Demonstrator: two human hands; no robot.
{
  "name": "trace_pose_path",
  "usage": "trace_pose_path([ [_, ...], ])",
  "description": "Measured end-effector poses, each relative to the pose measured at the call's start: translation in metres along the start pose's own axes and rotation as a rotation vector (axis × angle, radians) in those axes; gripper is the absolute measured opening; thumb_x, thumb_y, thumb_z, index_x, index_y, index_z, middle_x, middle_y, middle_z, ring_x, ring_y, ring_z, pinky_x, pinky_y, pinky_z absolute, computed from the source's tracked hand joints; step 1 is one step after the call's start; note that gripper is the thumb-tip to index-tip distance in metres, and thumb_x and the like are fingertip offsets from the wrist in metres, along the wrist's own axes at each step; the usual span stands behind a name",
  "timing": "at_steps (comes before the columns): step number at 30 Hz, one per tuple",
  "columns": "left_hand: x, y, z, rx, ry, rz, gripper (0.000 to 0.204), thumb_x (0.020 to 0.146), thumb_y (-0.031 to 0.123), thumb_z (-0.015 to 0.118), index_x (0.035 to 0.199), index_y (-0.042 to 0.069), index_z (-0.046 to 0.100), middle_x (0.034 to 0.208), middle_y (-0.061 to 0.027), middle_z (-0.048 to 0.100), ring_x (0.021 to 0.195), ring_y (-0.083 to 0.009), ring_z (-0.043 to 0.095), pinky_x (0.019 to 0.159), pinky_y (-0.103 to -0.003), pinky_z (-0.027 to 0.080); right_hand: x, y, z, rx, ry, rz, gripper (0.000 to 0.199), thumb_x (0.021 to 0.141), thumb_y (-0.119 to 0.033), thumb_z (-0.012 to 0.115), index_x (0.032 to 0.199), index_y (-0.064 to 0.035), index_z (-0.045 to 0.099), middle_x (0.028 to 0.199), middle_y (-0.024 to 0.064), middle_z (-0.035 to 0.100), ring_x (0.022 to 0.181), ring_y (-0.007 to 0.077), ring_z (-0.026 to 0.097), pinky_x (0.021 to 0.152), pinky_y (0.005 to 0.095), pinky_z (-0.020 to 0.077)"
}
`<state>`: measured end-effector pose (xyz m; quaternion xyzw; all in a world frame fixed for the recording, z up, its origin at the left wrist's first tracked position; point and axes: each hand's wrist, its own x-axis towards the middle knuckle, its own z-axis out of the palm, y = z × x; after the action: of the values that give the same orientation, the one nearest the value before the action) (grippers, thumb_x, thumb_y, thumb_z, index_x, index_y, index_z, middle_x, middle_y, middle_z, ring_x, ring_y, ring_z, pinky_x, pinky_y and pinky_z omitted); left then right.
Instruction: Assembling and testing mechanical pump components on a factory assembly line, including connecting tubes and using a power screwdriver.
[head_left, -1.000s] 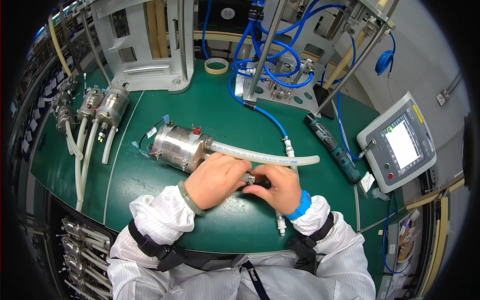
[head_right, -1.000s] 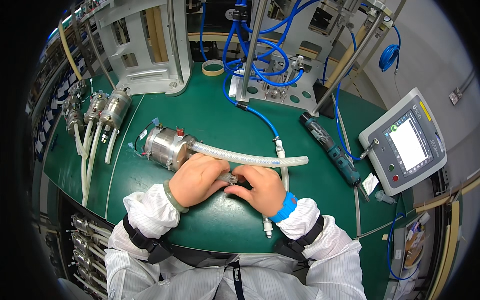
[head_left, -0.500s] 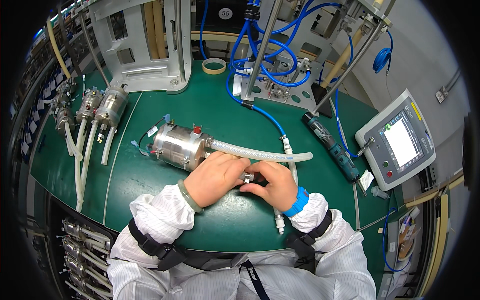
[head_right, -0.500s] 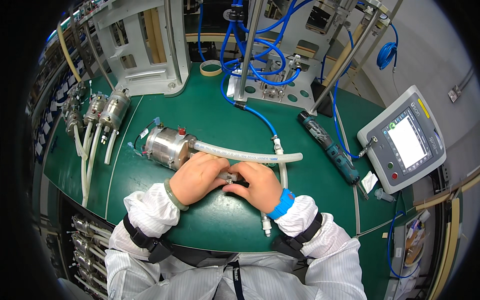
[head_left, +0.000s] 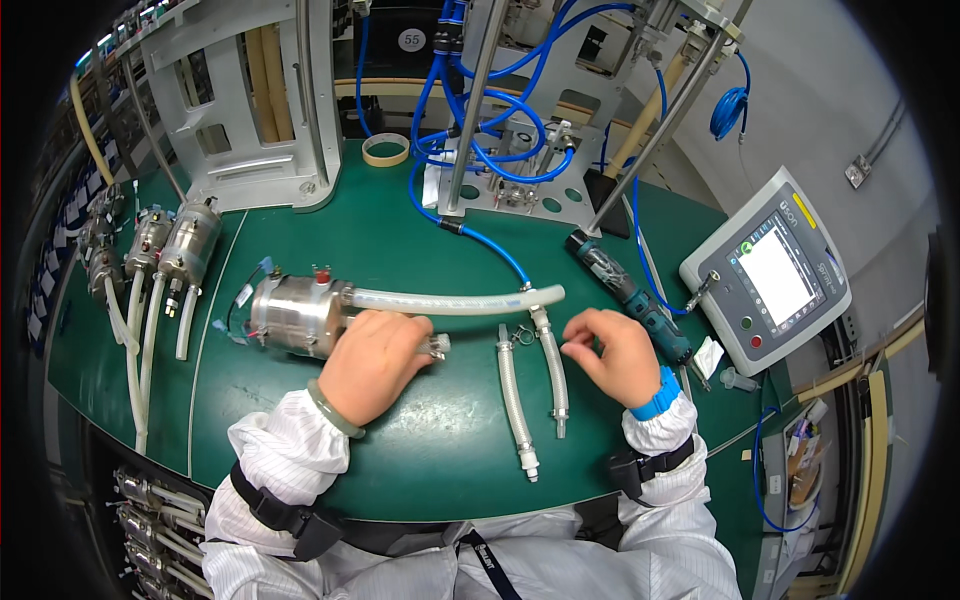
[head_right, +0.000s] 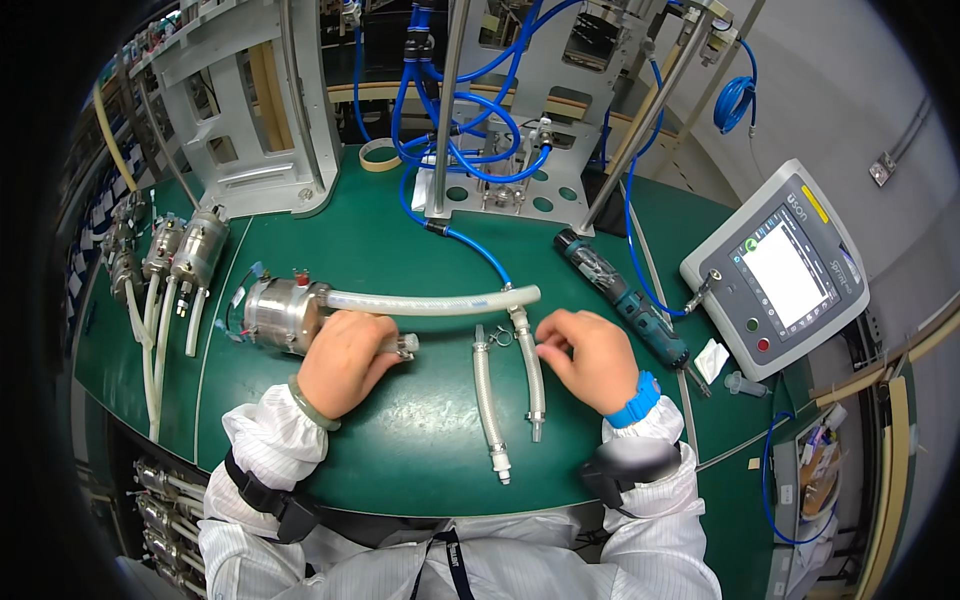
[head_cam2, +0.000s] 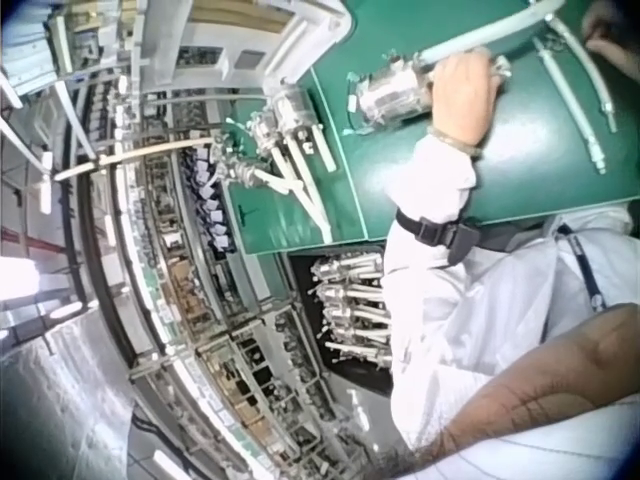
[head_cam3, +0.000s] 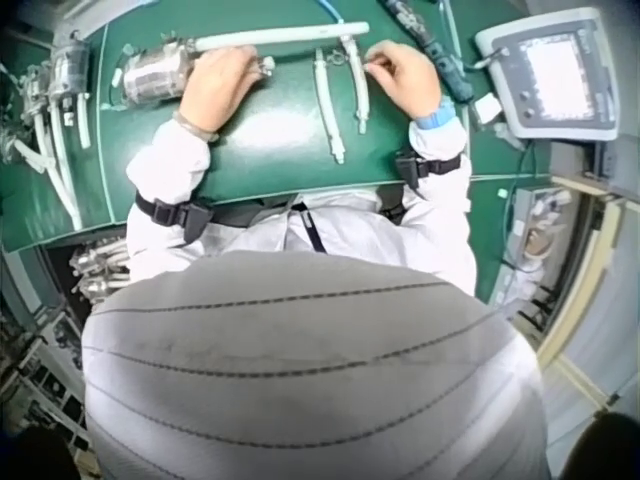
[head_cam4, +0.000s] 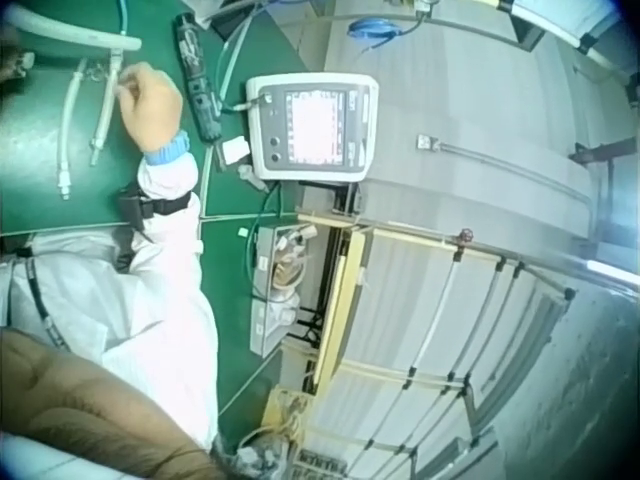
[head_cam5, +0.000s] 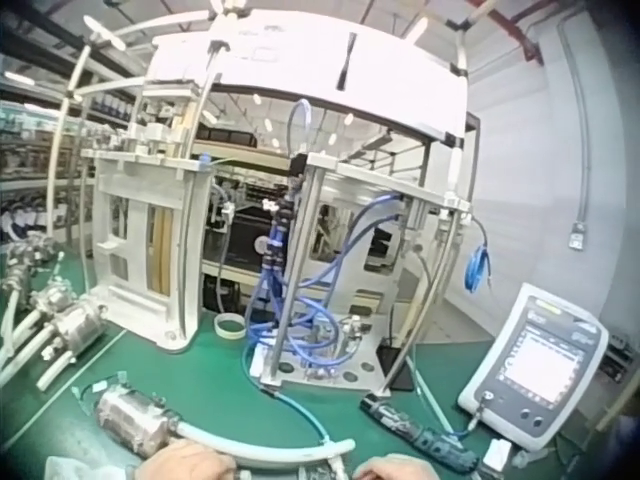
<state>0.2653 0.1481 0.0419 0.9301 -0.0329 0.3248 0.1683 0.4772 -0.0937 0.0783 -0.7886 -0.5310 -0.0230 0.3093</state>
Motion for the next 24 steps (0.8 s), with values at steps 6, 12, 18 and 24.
trace_pose_path([
  [6, 0.001, -0.005, 0.001, 0.04, -0.007, -0.004, 0.034, 0.076, 0.008, 0.078, 0.105, 0.005, 0.061, 0.095, -0.0094, 0.065, 0.092, -0.0311, 0.061, 0.085, -0.042, 0.047, -0.006, -0.008, 0.021, -0.135, -0.116, 0.107, 0.03, 0.078, -0.022, 0.081, 0.091, -0.0053, 0.06, 0.08, 0.009, 0.062, 0.071, 0.0262, 0.063, 0.062, 0.0372, 0.049],
  [12, -0.001, -0.007, 0.006, 0.036, -0.021, 0.027, 0.03, 0.075, 0.009, 0.078, 0.102, 0.006, 0.064, 0.093, -0.0075, 0.066, 0.092, -0.0287, 0.063, 0.083, -0.041, 0.048, -0.009, -0.005, 0.034, -0.103, -0.208, -0.259, 0.033, 0.08, -0.029, 0.079, 0.103, -0.0119, 0.062, 0.094, 0.0075, 0.06, 0.088, 0.029, 0.056, 0.081, 0.0414, 0.0418],
  [18, 0.001, -0.007, 0.008, 0.037, -0.017, 0.056, 0.027, 0.074, 0.01, 0.078, 0.098, 0.006, 0.066, 0.092, -0.006, 0.066, 0.092, -0.0265, 0.064, 0.082, -0.04, 0.048, -0.011, -0.031, 0.045, -0.156, -0.345, -0.275, 0.041, 0.084, -0.048, 0.073, 0.105, -0.0144, 0.064, 0.09, 0.0063, 0.058, 0.087, 0.026, 0.056, 0.079, 0.04, 0.0391],
  [24, -0.001, -0.007, 0.006, 0.045, -0.007, 0.072, 0.027, 0.074, 0.011, 0.079, 0.097, 0.006, 0.067, 0.092, -0.0053, 0.066, 0.092, -0.0262, 0.063, 0.082, -0.039, 0.049, -0.014, -0.033, 0.056, -0.144, -0.294, -0.224, 0.029, 0.085, -0.027, 0.076, 0.104, -0.0119, 0.06, 0.09, 0.0089, 0.058, 0.084, 0.0302, 0.057, 0.077, 0.0418, 0.045],
])
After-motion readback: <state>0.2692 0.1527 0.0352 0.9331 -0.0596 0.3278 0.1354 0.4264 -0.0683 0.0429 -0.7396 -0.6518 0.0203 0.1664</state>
